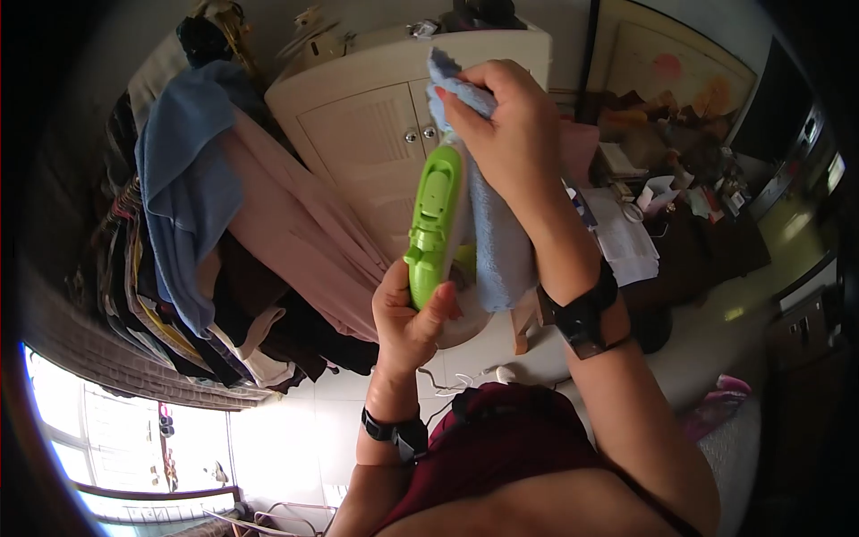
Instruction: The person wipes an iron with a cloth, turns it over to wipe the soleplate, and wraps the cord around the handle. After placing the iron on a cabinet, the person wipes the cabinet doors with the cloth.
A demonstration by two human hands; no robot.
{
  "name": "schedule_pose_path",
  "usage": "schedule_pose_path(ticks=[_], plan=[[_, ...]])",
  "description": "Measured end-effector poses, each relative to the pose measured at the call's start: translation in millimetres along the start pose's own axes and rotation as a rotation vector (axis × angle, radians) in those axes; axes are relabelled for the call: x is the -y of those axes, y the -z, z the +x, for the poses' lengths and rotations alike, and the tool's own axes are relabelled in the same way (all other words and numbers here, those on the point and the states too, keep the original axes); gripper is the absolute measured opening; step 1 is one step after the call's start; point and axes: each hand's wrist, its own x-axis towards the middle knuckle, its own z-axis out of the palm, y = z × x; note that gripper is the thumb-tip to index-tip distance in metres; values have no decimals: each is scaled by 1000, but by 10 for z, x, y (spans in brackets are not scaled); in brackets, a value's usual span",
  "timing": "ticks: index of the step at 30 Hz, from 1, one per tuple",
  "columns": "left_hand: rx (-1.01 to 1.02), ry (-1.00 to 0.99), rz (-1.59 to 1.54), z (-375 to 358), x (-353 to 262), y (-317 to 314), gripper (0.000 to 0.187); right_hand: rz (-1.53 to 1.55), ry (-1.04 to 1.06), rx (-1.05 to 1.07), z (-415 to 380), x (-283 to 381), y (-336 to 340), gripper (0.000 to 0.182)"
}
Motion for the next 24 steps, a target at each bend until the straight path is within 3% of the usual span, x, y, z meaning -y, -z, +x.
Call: schedule_pose_path(ticks=[6, 11, 14, 16, 18, 21, 22, 24], plan=[[-108, 10, -69, 78, -13, -38, 33, -63, 6, -18, -382, 272, 84, 16], [-145, -21, -95, 131, 104, 32, 21, 54, -104, 175, -907, 369, 180, 22], [-141, -30, -18, 116, 156, 75, 26, 121, -107, 325, -942, 291, 333, 22], [-144, -33, 90, 98, 166, 45, 35, 138, -76, 604, -913, 198, 506, 25], [-127, -137, 300, 96, 149, 38, 43, 276, -228, 628, -933, 24, 594, 21], [-60, -365, 721, 129, 50, 9, 52, 446, -764, 304, -613, -56, 925, 9], [-19, -380, 831, 121, 9, -15, 53, 334, -700, 151, -477, -50, 967, 16], [87, -480, 1016, 114, 43, 4, 54, 394, -474, 83, -245, -31, 948, 19]])
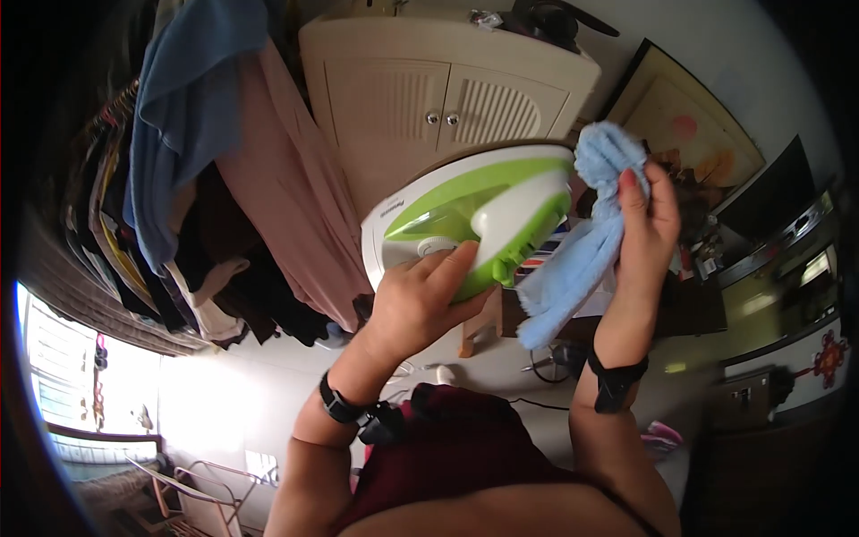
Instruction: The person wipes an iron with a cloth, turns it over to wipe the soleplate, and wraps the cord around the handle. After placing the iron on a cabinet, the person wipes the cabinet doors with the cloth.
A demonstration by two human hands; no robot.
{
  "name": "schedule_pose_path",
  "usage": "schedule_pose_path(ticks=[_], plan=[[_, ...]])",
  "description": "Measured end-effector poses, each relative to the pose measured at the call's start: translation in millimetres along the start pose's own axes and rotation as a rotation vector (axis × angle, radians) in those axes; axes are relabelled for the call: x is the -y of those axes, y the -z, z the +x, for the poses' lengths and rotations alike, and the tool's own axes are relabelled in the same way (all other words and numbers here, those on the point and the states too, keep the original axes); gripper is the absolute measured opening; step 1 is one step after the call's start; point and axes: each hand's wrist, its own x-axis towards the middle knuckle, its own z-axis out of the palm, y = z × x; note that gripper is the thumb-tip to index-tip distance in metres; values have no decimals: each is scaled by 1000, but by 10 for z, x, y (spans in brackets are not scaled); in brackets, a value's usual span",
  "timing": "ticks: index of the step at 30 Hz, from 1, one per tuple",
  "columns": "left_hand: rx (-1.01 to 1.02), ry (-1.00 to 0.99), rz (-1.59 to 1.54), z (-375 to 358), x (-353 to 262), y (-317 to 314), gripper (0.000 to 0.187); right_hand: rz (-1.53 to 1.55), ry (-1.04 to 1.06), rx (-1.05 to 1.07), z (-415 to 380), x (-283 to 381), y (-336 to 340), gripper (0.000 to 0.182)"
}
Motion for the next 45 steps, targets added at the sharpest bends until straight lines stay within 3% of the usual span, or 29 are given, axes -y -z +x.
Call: schedule_pose_path(ticks=[2, 5, 8, 10, 12, 13, 20, 24, 26, 27, 30, 32, 37, 40, 45], plan=[[43, -101, 31, 10, 15, 3, 55, -120, 165, 103, 144, 98, -18, 20], [107, -182, 63, -18, 8, -22, 54, -322, 383, 561, 367, 263, -86, 24], [119, -219, 54, -20, 12, -43, 52, -555, 402, 1000, 432, 376, -262, 25], [118, -238, 57, 8, 5, -15, 49, -551, 452, 1112, 370, 348, -411, 18], [130, -258, 82, 58, -16, 54, 44, -574, 572, 1253, 357, 296, -492, 26], [143, -273, 88, 49, 11, 51, 41, -627, 556, 1322, 328, 263, -502, 48], [124, -322, 71, -52, 125, -118, 25, -802, 574, 1539, 179, 83, -572, 59], [147, -325, 28, -82, 128, -142, 21, -688, 532, 1542, 139, -122, -509, 57], [155, -347, 90, -74, 144, -116, 37, -584, 503, 1500, 185, -170, -506, 51], [156, -356, 121, -57, 145, -101, 45, -532, 469, 1436, 189, -190, -485, 44], [97, -371, 185, 24, 121, -24, 34, -452, 414, 1247, 193, -167, -367, 30], [80, -334, 119, 5, 167, -7, 42, -499, 447, 1137, 280, -55, -273, 24], [121, -271, 190, -26, 206, 32, 47, -452, 355, 1035, 250, -205, 34, 29], [91, -270, 180, -13, 249, 2, 47, -262, 186, 868, 195, -362, 84, 25], [130, -245, 193, 14, 247, -30, 47, -571, 442, 955, 207, -153, -154, 18]])
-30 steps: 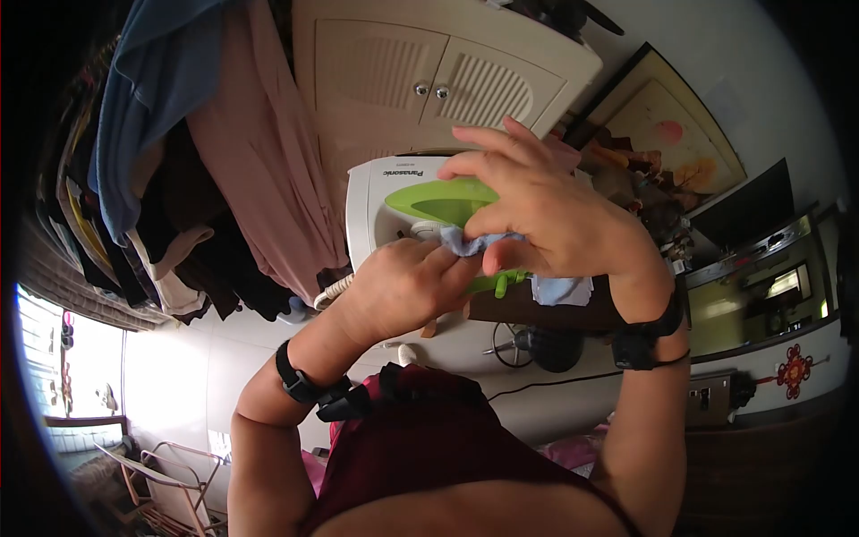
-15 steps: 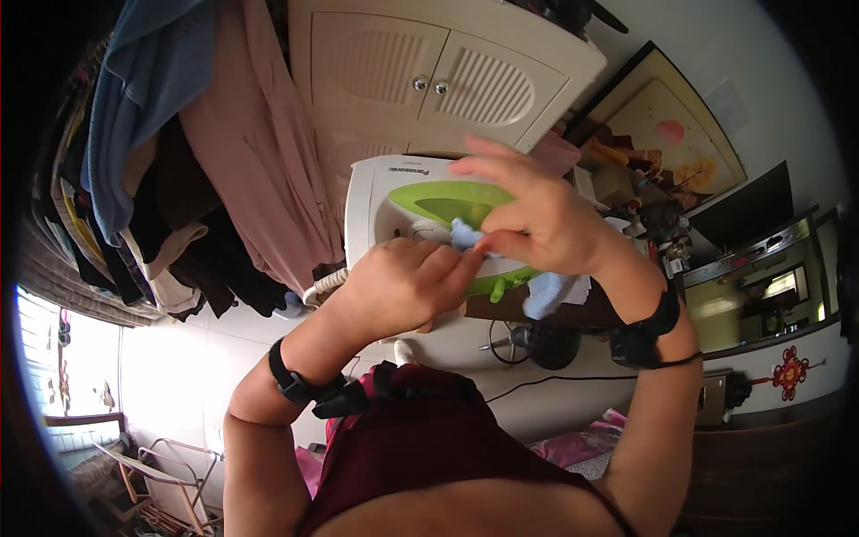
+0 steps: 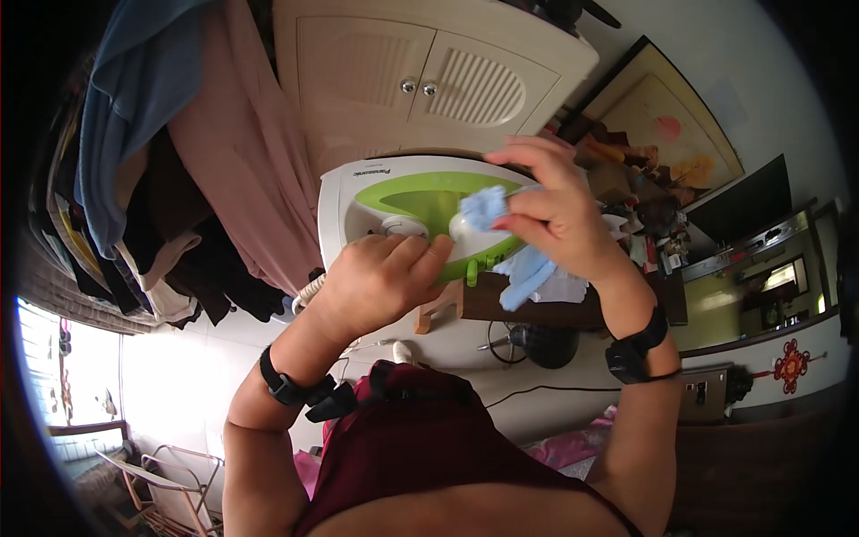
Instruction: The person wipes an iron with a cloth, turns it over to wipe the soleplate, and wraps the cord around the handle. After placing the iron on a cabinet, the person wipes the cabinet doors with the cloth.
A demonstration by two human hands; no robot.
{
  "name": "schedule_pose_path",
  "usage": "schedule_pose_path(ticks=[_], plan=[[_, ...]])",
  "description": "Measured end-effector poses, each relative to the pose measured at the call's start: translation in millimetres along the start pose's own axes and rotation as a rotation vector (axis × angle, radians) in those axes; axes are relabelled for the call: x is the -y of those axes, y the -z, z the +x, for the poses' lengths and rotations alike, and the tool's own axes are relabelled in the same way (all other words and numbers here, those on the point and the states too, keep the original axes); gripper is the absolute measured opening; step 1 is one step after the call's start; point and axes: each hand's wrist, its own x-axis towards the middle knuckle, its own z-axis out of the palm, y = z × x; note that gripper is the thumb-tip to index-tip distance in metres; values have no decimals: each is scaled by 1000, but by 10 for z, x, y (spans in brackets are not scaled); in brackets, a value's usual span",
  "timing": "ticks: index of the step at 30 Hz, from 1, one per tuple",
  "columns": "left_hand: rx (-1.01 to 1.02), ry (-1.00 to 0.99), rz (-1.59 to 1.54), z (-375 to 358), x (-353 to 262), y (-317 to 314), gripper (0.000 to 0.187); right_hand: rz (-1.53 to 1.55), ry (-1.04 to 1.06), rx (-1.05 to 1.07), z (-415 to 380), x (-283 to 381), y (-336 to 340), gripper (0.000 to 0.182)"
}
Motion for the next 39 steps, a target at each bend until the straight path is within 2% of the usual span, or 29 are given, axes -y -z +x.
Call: schedule_pose_path(ticks=[5, 8, 11, 14, 17, 21, 23, 24, 25, 27, 30, 33, 36, 39], plan=[[14, 27, -57, 11, -38, 13, 47, -14, 113, 136, 141, 65, -88, 14], [15, 57, -39, -64, -44, 33, 47, 154, 55, 108, 14, -159, 4, 15], [11, 78, -19, -116, -29, 44, 48, 219, -223, 63, -210, -299, 50, 14], [-20, 91, -47, -135, -20, 77, 51, 64, -228, -100, -332, -487, 102, 12], [-11, 78, -41, -115, -19, 110, 53, 335, -268, -388, -267, -439, 188, 9], [-7, 63, -36, -66, -43, 117, 55, 359, -192, -391, -25, -197, 250, 9], [-18, 58, -36, -41, -61, 111, 55, 442, -288, -334, 67, 58, 119, 15], [-22, 57, -38, -36, -77, 109, 55, 249, -55, -213, 163, 142, 126, 17], [-18, 54, -41, -31, -84, 110, 54, 322, -49, -10, 177, 221, 93, 24], [-13, 53, -43, -30, -93, 121, 53, -11, 191, 296, 197, 251, 4, 36], [24, 91, -11, -55, -120, 162, 54, -187, 145, 324, 151, 265, 52, 58], [-25, 68, -7, -91, -126, 119, 50, -207, 114, 360, 81, 178, 73, 64], [-49, 48, -43, -75, -157, 101, 49, -64, 92, 277, 0, 113, 43, 62], [-58, 48, -49, -101, -157, 55, 50, 89, 10, 127, -101, 107, 26, 48]])
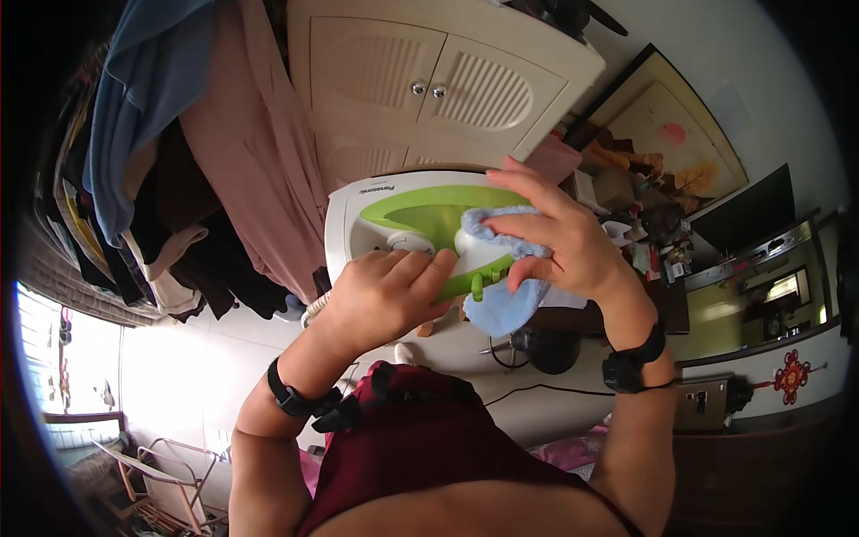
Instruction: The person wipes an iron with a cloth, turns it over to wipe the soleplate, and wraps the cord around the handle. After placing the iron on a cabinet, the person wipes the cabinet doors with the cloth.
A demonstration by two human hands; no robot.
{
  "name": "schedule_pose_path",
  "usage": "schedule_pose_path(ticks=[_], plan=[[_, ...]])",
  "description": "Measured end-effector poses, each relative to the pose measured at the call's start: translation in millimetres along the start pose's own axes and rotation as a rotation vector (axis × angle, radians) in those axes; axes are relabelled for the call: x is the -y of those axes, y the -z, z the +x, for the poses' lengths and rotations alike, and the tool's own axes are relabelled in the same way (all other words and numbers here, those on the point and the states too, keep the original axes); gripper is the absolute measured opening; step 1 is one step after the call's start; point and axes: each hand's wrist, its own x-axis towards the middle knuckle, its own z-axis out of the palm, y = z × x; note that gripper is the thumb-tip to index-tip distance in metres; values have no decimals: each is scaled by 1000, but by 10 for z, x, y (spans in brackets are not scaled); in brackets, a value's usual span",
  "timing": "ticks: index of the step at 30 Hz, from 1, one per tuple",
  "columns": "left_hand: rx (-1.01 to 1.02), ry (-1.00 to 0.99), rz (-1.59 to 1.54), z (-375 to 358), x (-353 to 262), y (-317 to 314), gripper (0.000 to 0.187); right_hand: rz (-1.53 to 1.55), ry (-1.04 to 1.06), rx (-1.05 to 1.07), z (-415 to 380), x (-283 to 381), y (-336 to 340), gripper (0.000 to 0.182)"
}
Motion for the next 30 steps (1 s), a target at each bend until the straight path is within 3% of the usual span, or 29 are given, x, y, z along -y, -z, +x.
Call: schedule_pose_path(ticks=[7, 10, 12, 14, 16, 17, 25, 28, 29, 30], plan=[[42, 2, -16, -4, -3, 10, 52, -220, -65, -253, -340, -125, -37, 36], [9, 7, -38, -20, 8, -7, 53, -173, -188, -390, -394, -156, 94, 36], [-3, 16, -34, -4, -14, 12, 54, -176, -107, -422, -309, -51, 161, 44], [31, 29, -32, 40, -57, 54, 56, -102, -28, -357, -130, 182, 97, 45], [15, 24, -18, 74, -64, 67, 55, -261, 106, -29, -51, 343, 32, 46], [12, 9, -12, 70, -55, 57, 56, -208, 81, 24, -78, 317, -53, 42], [25, -14, -15, -86, -79, 55, 59, -240, 59, -179, -313, -20, 105, 32], [16, 30, -20, -78, -56, 92, 59, -139, -36, -347, -493, -181, 88, 31], [16, 50, -23, -78, -60, 111, 59, -324, -9, -395, -534, -222, 131, 33], [-10, 47, -16, -68, -59, 118, 58, -274, -70, -471, -560, -221, 150, 35]])
